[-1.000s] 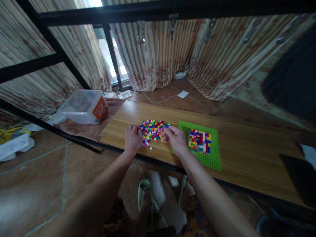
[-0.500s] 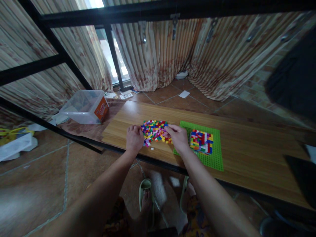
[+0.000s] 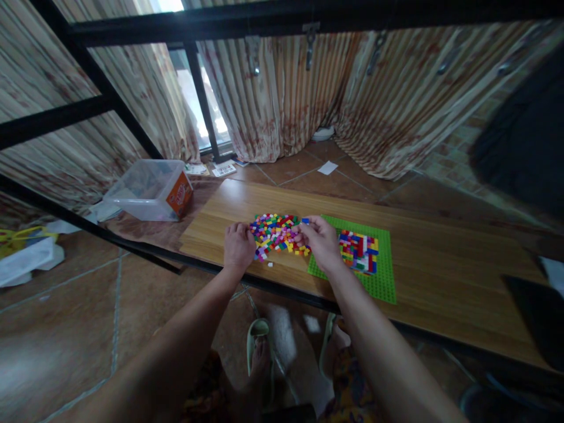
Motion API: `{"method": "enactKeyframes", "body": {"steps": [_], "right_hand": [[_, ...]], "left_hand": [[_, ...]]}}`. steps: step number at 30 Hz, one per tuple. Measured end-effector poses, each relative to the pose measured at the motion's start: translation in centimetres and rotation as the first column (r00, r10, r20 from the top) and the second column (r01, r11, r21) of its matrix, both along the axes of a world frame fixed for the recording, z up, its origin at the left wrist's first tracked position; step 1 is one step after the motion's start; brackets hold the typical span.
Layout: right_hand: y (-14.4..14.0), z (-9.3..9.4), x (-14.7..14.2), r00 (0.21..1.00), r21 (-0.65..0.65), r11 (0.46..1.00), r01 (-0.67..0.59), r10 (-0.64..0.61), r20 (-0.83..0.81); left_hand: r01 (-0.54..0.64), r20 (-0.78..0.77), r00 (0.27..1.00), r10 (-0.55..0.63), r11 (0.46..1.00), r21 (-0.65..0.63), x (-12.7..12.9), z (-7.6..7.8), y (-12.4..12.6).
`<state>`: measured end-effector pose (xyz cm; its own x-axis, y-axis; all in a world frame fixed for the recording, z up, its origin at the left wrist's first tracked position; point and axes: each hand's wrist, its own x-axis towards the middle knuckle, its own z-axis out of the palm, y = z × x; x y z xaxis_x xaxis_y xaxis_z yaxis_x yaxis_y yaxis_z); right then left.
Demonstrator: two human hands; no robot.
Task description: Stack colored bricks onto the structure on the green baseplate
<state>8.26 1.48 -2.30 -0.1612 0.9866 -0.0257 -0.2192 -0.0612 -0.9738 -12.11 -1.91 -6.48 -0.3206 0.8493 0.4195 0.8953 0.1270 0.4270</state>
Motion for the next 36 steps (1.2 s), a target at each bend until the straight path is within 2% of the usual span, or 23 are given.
{"method": "enactKeyframes", "body": {"steps": [7,15,23,28,32,36], "right_hand": [[0.1,0.2,0.2,0.999,0.012,1.0,0.026,-0.026,-0.036],[0.0,0.1,0.0,0.997,-0.044,0.998,-0.04,0.038,-0.06],[-0.2,-0.4,-0.4,0.995,-0.018,0.995,0.094,-0.094,-0.029],[-0.3,-1.2,-0.7,0.991,-0.03,0.998,0.047,-0.043,0.13],[-0.2,-2.0,-0.5,0.922,0.016,1.0,-0.007,0.0,0.386],[0.2,-2.7,-0.1,0.87,0.076,0.996,-0.037,-0.005,0.493]], "left_hand": [[-0.001,0.002,1.0,0.001,1.0,-0.008,0.1,0.0,0.0],[-0.003,-0.005,1.0,0.003,1.0,-0.017,0.0,0.1,0.0],[-0.004,-0.024,1.0,0.003,1.0,-0.021,-0.1,-0.1,0.1],[-0.001,-0.025,1.0,0.001,1.0,-0.007,-0.1,-0.2,0.0],[-0.001,-0.028,1.0,0.001,1.0,-0.006,0.0,-0.1,-0.1],[-0.015,-0.026,1.0,0.015,1.0,-0.011,0.1,-0.1,-0.2]]}}
